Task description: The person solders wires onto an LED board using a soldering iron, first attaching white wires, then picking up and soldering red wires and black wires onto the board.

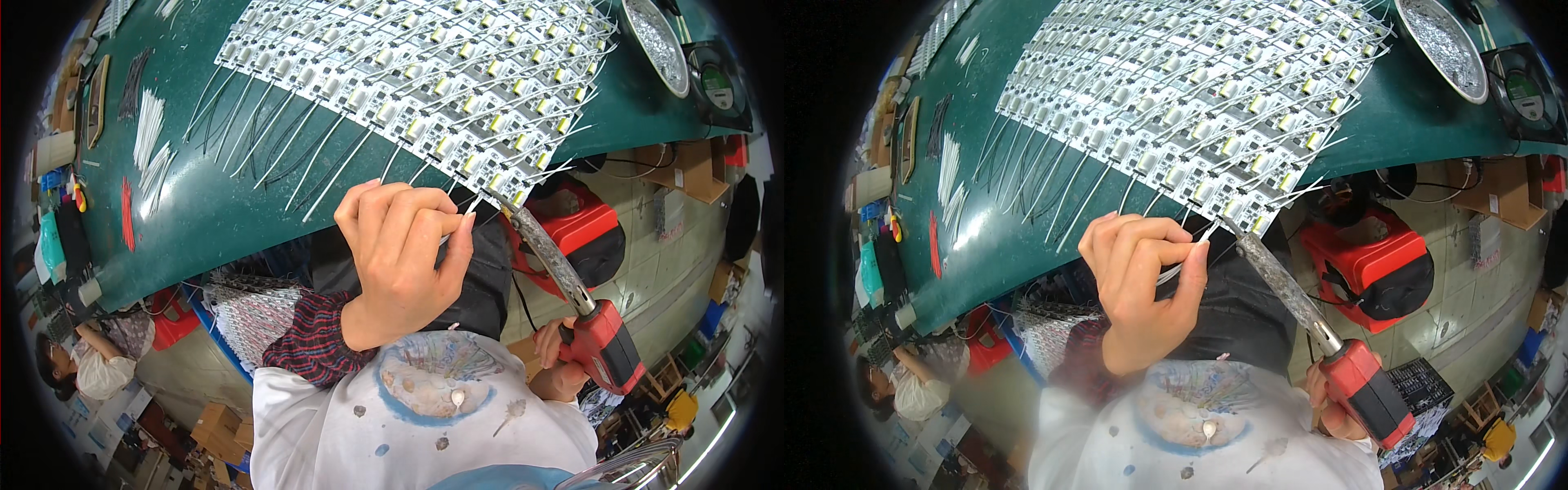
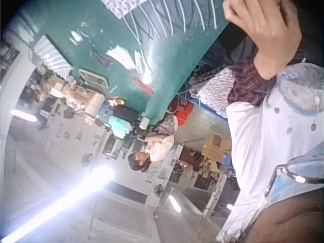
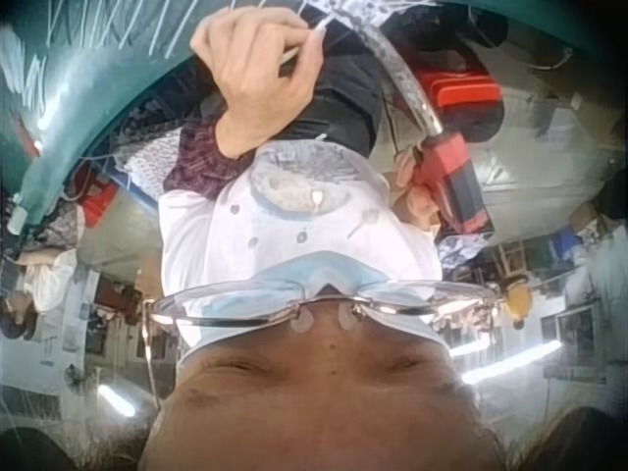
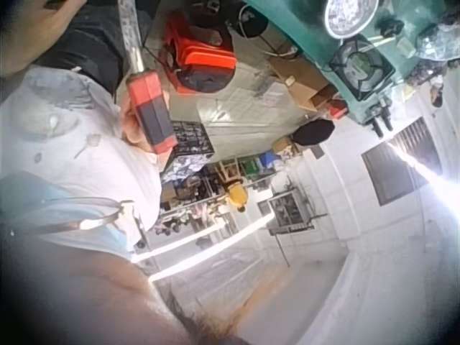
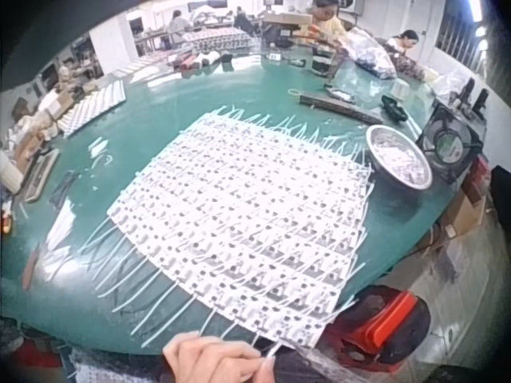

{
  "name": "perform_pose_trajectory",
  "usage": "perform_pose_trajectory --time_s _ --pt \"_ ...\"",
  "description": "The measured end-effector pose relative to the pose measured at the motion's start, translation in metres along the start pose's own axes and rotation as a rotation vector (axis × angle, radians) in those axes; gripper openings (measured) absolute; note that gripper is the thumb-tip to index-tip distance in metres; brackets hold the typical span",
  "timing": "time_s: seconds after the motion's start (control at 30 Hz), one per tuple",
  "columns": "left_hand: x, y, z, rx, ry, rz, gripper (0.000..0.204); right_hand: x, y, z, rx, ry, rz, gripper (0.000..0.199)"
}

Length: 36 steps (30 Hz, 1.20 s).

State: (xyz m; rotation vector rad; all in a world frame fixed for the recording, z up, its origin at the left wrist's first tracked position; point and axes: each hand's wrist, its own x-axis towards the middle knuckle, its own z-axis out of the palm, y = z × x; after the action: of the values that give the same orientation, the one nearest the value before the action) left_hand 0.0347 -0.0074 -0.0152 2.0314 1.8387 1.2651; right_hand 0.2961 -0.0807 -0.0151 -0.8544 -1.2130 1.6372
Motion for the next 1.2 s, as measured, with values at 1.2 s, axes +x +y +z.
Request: perform_pose_trajectory --time_s 1.2 --pt "-0.001 0.011 0.006 -0.052 -0.045 0.017 0.019 -0.023 -0.001 0.001 0.033 0.169 0.045 0.056"
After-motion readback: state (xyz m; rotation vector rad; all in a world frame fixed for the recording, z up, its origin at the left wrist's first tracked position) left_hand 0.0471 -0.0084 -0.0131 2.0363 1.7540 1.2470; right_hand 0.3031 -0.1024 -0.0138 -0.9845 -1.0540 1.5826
